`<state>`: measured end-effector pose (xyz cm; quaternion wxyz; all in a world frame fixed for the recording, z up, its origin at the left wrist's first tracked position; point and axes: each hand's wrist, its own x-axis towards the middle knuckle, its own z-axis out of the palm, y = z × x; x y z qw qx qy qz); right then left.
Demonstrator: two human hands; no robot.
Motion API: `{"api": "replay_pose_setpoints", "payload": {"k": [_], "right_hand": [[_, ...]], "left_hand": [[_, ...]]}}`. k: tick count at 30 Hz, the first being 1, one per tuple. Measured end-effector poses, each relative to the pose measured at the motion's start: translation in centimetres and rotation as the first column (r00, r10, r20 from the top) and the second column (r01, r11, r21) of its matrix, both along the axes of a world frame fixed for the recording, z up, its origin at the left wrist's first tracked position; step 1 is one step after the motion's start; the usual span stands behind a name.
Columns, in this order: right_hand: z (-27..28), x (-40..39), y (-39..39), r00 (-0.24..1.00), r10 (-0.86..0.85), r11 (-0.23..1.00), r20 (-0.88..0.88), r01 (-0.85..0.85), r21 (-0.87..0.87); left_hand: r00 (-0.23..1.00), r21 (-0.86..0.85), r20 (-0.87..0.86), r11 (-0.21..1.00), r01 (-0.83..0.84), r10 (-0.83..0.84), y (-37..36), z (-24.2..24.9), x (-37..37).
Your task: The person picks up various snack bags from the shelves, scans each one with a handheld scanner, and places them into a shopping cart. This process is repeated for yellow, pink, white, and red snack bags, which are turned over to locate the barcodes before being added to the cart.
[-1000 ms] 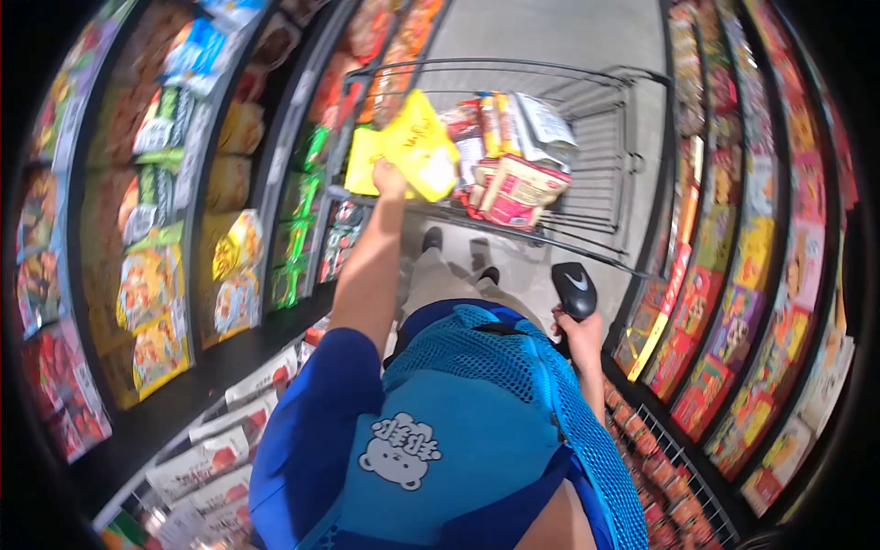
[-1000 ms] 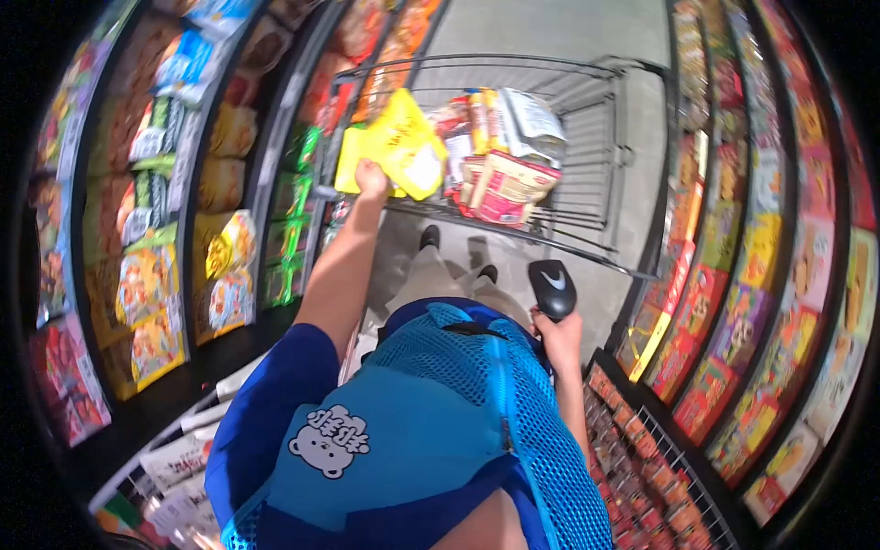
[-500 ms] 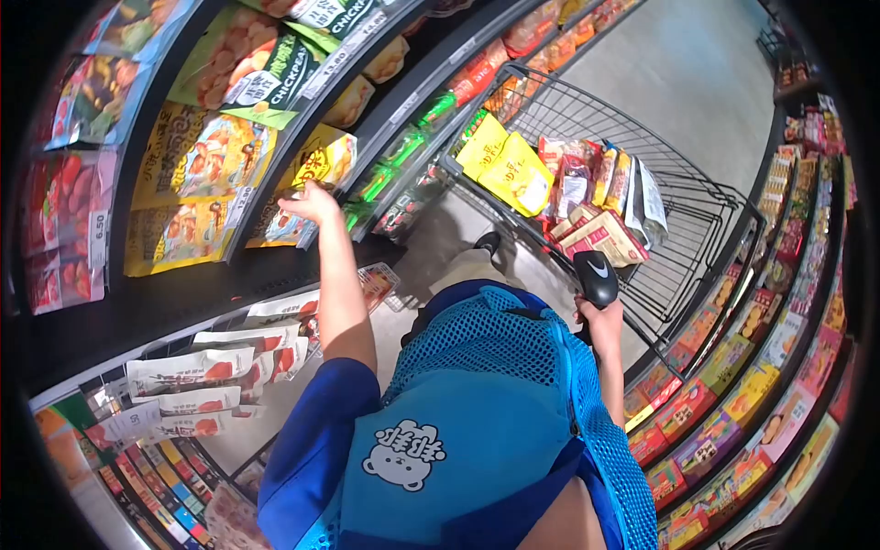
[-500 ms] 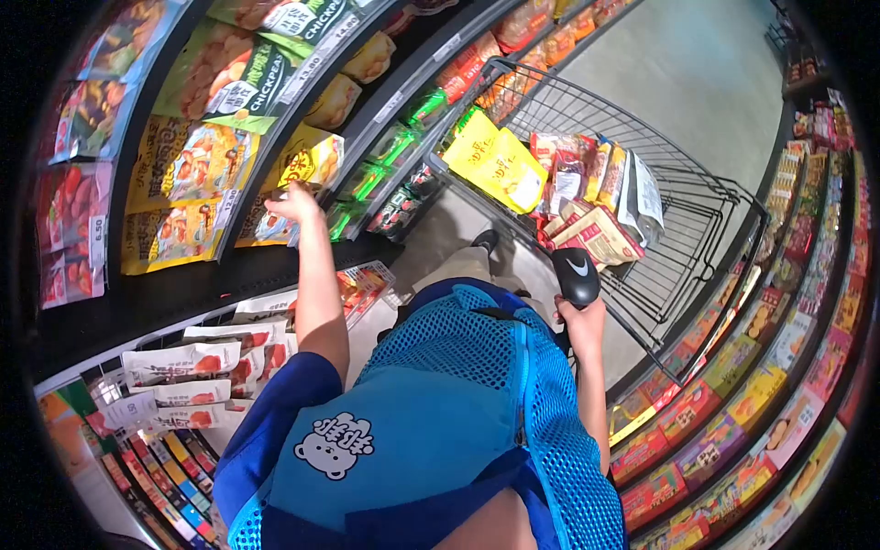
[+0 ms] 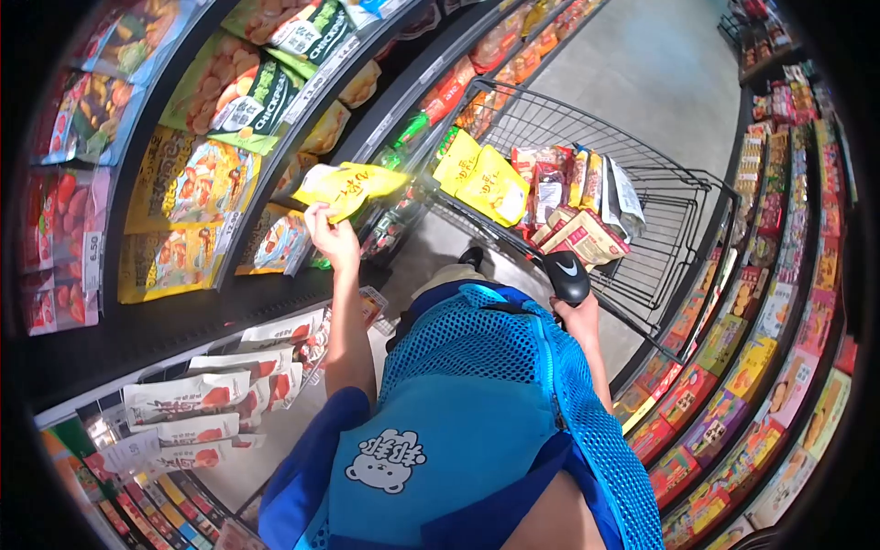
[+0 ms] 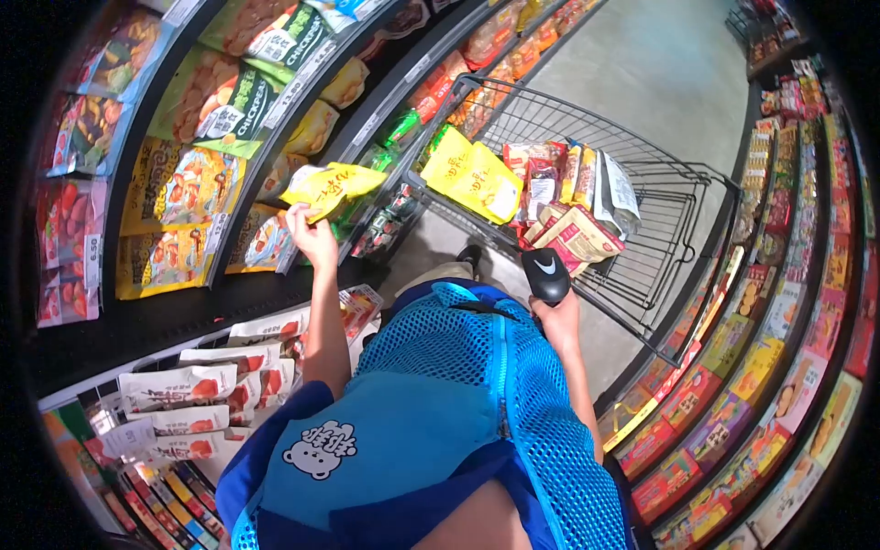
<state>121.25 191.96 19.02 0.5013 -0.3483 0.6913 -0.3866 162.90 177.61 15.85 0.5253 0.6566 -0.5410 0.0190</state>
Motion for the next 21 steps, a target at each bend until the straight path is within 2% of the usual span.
{"api": "replay_pose_setpoints", "payload": {"k": [2,3,4,5,6,8,9,10,11,12,14,16,18,20,21], "right_hand": [[0.7,-0.2,0.5,0.998,-0.041,0.999,0.053,0.041,0.003],[0.7,-0.5,0.8,0.997,-0.053,0.999,0.065,0.053,-0.001],[0.8,-0.7,0.9,0.995,-0.062,0.998,0.077,0.063,-0.006],[1.4,-0.8,0.7,0.995,-0.059,0.998,0.076,0.06,-0.017],[1.3,-1.4,0.7,0.992,-0.027,0.998,0.124,0.034,-0.06],[2.8,-1.6,-0.4,0.993,-0.03,0.991,0.117,0.045,-0.128],[4.6,-1.3,-1.1,0.997,-0.028,0.974,0.07,0.043,-0.22],[6.4,-1.0,-1.8,0.999,-0.032,0.95,0.021,0.037,-0.309],[7.0,-1.4,-2.3,0.996,0.029,0.944,0.088,0.001,-0.329],[8.8,-0.7,-2.9,0.986,0.026,0.913,0.164,0.044,-0.405],[10.8,-0.6,-3.5,0.987,0.13,0.899,0.094,-0.078,-0.43],[13.2,0.6,-3.8,0.936,0.23,0.869,0.267,-0.074,-0.489],[13.6,1.1,-3.9,0.937,0.306,0.837,0.169,-0.181,-0.516],[13.3,1.1,-3.3,0.938,0.305,0.819,0.167,-0.168,-0.549],[12.4,0.6,-3.0,0.926,0.32,0.82,0.202,-0.163,-0.548]], "left_hand": [[0.981,-0.069,0.041,0.979,0.191,-0.188,-0.3,3.4,-0.9],[0.957,-0.068,0.001,0.954,0.291,-0.291,-0.7,5.7,-1.1],[0.908,-0.043,-0.104,0.914,0.403,-0.405,-0.8,8.0,-1.3],[0.796,-0.031,-0.406,0.878,0.478,-0.448,-0.8,10.3,-1.7],[0.606,-0.04,-0.668,0.834,0.55,-0.432,-0.7,12.3,-2.0],[0.216,-0.326,-0.599,0.481,0.814,-0.771,-2.5,14.9,-2.4],[-0.057,-0.466,-0.71,0.407,0.786,-0.702,-2.5,16.0,-4.1],[-0.423,-0.663,-0.686,0.269,0.698,-0.592,-2.0,18.0,-6.9],[-0.578,-0.733,-0.602,0.095,0.673,-0.551,-2.6,18.5,-8.3],[-0.717,-0.788,-0.509,-0.076,0.611,-0.476,-3.4,18.7,-9.7],[-0.813,-0.833,-0.454,-0.151,0.533,-0.363,-3.0,18.5,-13.4],[-0.91,-0.815,-0.371,-0.405,0.414,-0.185,-4.9,17.3,-16.6],[-0.943,-0.886,-0.327,-0.368,0.283,0.062,-3.4,16.4,-20.1],[-0.957,-0.9,-0.287,-0.353,0.254,0.044,-2.8,14.6,-22.7],[-0.918,-0.893,-0.397,-0.226,0.39,-0.015,-1.7,14.4,-22.7]]}}
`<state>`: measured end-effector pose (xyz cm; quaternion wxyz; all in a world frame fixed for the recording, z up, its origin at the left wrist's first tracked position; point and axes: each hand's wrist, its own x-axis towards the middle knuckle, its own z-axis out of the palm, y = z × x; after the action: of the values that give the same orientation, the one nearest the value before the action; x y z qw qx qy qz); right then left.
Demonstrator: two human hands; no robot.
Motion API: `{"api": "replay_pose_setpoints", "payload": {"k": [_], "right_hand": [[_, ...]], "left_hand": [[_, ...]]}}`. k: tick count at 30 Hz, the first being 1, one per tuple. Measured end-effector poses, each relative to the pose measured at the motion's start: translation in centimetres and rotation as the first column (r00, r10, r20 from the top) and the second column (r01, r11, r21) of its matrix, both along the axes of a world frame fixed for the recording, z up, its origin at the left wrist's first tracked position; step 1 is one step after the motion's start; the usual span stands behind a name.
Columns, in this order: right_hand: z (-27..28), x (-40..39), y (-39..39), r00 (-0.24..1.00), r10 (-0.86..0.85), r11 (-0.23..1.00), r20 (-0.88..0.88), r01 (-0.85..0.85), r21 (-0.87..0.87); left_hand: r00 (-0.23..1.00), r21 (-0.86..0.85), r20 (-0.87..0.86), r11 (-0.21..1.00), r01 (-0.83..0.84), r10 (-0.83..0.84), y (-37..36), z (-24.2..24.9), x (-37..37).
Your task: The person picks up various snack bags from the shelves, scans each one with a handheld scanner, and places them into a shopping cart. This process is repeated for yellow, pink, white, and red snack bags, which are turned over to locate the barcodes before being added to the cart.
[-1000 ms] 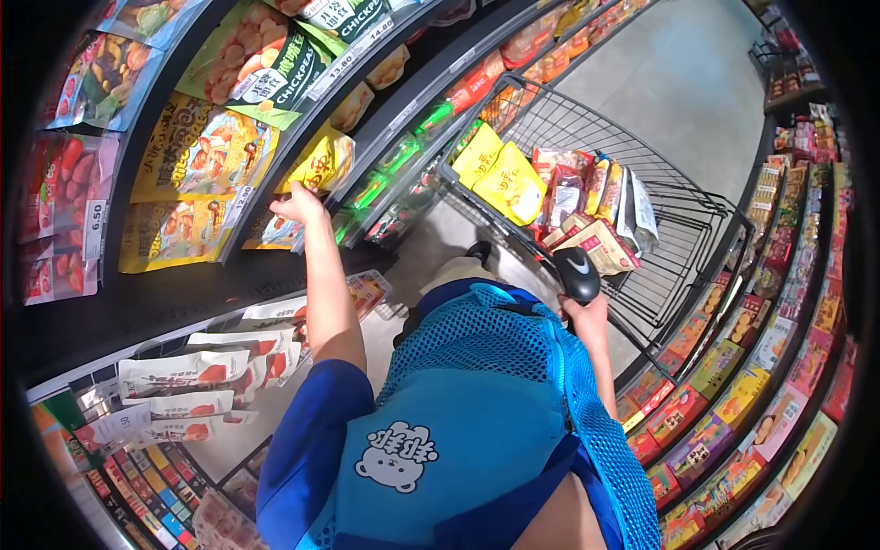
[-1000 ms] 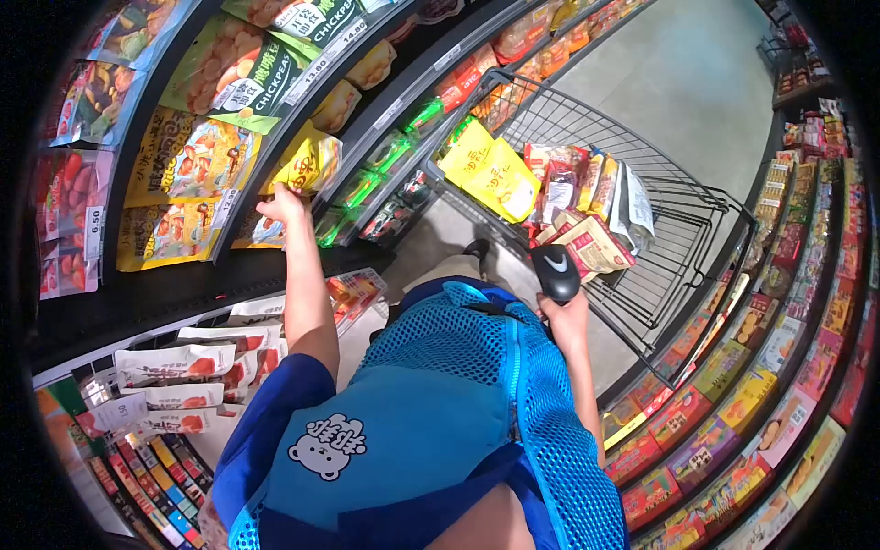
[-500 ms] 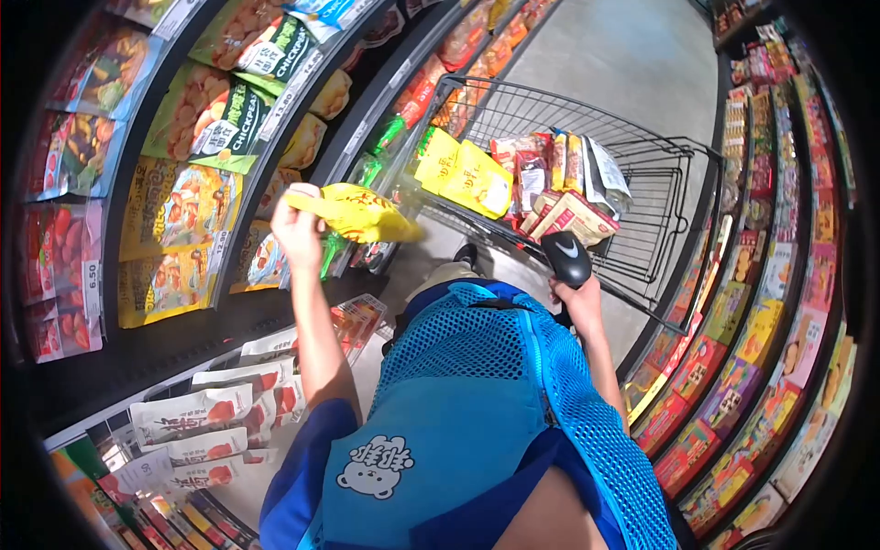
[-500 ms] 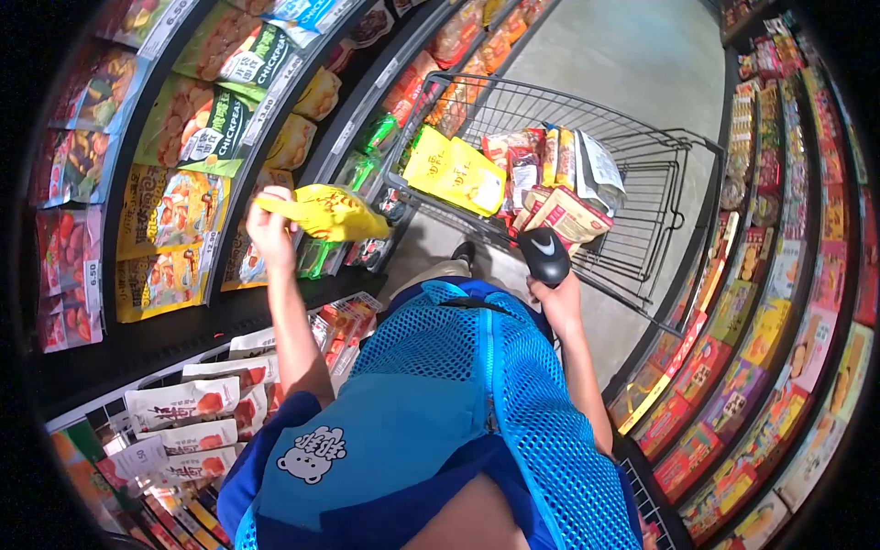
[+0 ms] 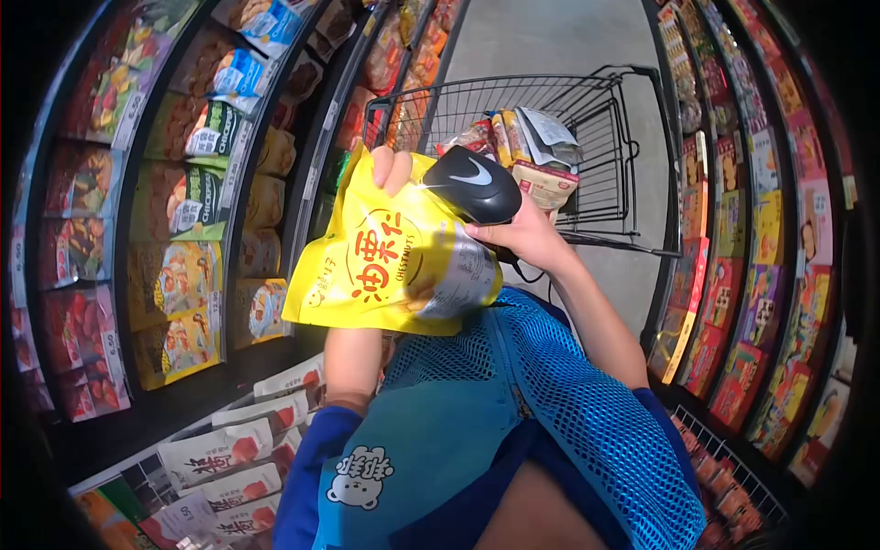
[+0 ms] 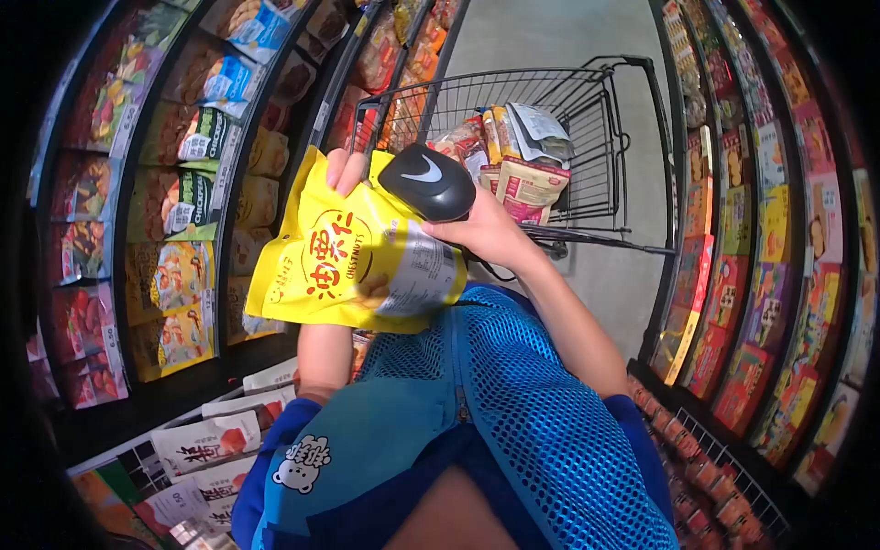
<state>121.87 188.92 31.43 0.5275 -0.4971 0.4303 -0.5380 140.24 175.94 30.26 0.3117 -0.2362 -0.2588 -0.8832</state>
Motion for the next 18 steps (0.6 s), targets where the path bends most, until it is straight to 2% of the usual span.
{"api": "replay_pose_setpoints", "payload": {"k": [1,2,4,5,6,8,9,10,13,14,17,18], "right_hand": [[-0.9,-0.3,0.3,0.999,0.017,1.0,0.037,-0.017,0.008],[-1.7,-0.2,1.0,0.997,-0.051,0.999,0.056,0.051,0.012],[-2.2,-0.1,2.4,0.993,-0.114,0.991,-0.016,0.115,0.061],[-2.5,0.0,3.0,0.987,-0.148,0.985,-0.053,0.152,0.084],[-3.2,0.3,3.4,0.965,-0.263,0.965,-0.008,0.263,0.011],[-3.4,-1.1,4.4,0.942,-0.333,0.937,0.046,0.325,0.127],[-3.5,-1.7,4.6,0.935,-0.348,0.925,0.065,0.332,0.184],[-3.7,-2.0,4.8,0.92,-0.389,0.915,0.046,0.381,0.134],[-4.0,-2.8,5.4,0.909,-0.397,0.912,0.126,0.376,0.163],[-4.1,-2.9,5.6,0.905,-0.396,0.912,0.155,0.368,0.183],[-4.1,-3.1,5.8,0.887,-0.393,0.912,0.242,0.342,0.227],[-4.1,-3.6,5.8,0.893,-0.391,0.909,0.222,0.337,0.246]], "left_hand": [[0.987,0.094,0.13,0.99,-0.105,0.093,1.3,0.3,-0.1],[0.92,0.188,0.36,0.954,-0.233,0.154,2.0,0.0,1.0],[0.974,0.229,0.226,0.973,-0.021,-0.032,0.0,-5.5,2.2],[0.918,0.345,0.381,0.905,-0.249,0.107,1.3,-9.3,4.0],[0.801,0.386,0.561,0.79,-0.476,0.208,2.6,-13.1,5.9],[0.903,0.342,0.392,0.883,-0.321,0.176,7.5,-14.3,7.5],[0.82,0.414,0.531,0.779,-0.471,0.214,10.8,-9.9,5.4],[0.712,0.441,0.668,0.654,-0.615,0.219,14.2,-5.3,3.3],[0.751,0.424,0.644,0.75,-0.507,0.144,15.1,-5.2,2.3],[0.635,0.269,0.739,0.765,-0.585,0.226,14.8,-6.1,1.7],[0.392,0.003,0.873,0.8,-0.6,0.291,14.0,-6.2,0.1],[0.451,0.109,0.863,0.788,-0.606,0.227,13.4,-5.8,-0.1]]}}
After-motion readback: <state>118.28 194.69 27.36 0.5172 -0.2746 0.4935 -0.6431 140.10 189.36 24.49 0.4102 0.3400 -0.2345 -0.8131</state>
